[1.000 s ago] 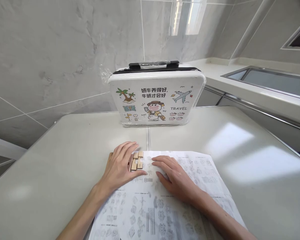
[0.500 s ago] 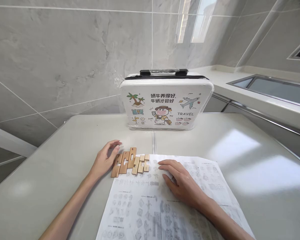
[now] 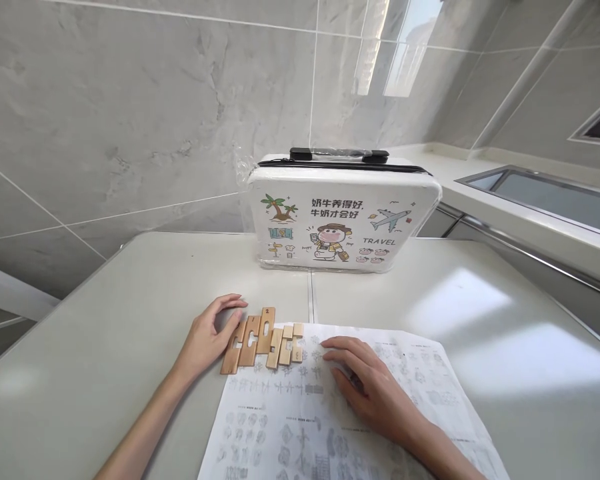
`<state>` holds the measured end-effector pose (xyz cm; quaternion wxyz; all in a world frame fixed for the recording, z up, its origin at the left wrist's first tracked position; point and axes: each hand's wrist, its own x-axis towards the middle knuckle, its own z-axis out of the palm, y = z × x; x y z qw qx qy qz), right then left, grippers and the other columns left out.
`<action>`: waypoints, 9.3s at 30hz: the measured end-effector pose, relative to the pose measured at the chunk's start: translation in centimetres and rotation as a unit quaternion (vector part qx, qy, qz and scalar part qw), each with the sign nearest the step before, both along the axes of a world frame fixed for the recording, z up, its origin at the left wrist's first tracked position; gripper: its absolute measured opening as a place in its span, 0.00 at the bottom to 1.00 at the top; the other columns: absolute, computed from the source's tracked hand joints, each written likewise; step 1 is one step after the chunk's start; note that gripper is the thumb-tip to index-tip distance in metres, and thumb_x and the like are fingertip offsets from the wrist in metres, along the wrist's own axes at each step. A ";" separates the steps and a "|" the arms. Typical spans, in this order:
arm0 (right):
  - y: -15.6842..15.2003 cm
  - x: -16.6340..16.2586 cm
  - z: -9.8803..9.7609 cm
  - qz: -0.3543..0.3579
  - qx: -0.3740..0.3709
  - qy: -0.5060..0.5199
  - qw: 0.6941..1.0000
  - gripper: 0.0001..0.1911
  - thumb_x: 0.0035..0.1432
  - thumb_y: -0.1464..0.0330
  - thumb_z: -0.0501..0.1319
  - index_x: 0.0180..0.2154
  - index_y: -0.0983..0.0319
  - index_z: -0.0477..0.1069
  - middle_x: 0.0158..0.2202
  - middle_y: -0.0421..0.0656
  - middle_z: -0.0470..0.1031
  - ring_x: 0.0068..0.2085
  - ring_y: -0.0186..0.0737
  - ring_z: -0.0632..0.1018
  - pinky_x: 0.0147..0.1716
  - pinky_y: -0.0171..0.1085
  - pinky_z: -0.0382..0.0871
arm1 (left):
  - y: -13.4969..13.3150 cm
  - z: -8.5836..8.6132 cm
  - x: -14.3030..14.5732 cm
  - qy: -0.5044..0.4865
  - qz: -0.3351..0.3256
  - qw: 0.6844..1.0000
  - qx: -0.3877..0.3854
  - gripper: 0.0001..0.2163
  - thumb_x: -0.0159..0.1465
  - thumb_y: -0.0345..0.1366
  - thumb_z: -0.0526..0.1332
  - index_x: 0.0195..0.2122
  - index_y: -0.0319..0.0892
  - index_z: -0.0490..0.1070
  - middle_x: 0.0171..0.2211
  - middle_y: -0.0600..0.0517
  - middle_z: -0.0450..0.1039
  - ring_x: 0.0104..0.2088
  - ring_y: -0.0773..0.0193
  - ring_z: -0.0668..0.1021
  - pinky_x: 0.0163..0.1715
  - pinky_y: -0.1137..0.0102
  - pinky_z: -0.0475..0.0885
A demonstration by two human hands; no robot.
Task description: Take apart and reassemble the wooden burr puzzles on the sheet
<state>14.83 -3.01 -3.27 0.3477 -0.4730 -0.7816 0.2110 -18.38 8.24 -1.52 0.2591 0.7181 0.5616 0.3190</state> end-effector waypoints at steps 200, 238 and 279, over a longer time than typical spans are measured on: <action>-0.2 0.8 1.5 -0.023 -0.355 0.467 0.809 0.36 0.72 0.42 0.51 0.72 0.51 0.56 0.45 0.45 0.73 0.35 0.41 0.71 0.34 0.40 0.67 | -9.9 2.3 14.1 -0.225 -0.206 0.931 -0.202 0.15 0.78 0.46 0.50 0.36 0.46 0.64 0.25 0.57 0.65 0.26 0.64 0.66 0.30 0.69 0.64; -0.1 2.2 -0.5 0.147 -0.456 0.546 0.688 0.18 0.67 0.54 0.68 0.41 0.61 0.70 0.21 0.28 0.54 0.17 0.23 0.48 0.13 0.25 0.46 | -9.2 1.7 14.1 -0.513 -0.153 0.767 -0.354 0.17 0.73 0.51 0.60 0.44 0.41 0.74 0.31 0.53 0.68 0.28 0.67 0.68 0.35 0.68 0.69; -0.2 0.6 -0.1 0.162 -0.481 0.500 0.701 0.23 0.73 0.56 0.61 0.34 0.68 0.76 0.14 0.27 0.50 0.15 0.23 0.46 0.13 0.28 0.41 | -9.7 1.7 14.5 -0.394 -0.168 0.862 -0.271 0.14 0.76 0.49 0.55 0.42 0.44 0.69 0.26 0.53 0.75 0.29 0.64 0.72 0.31 0.70 0.66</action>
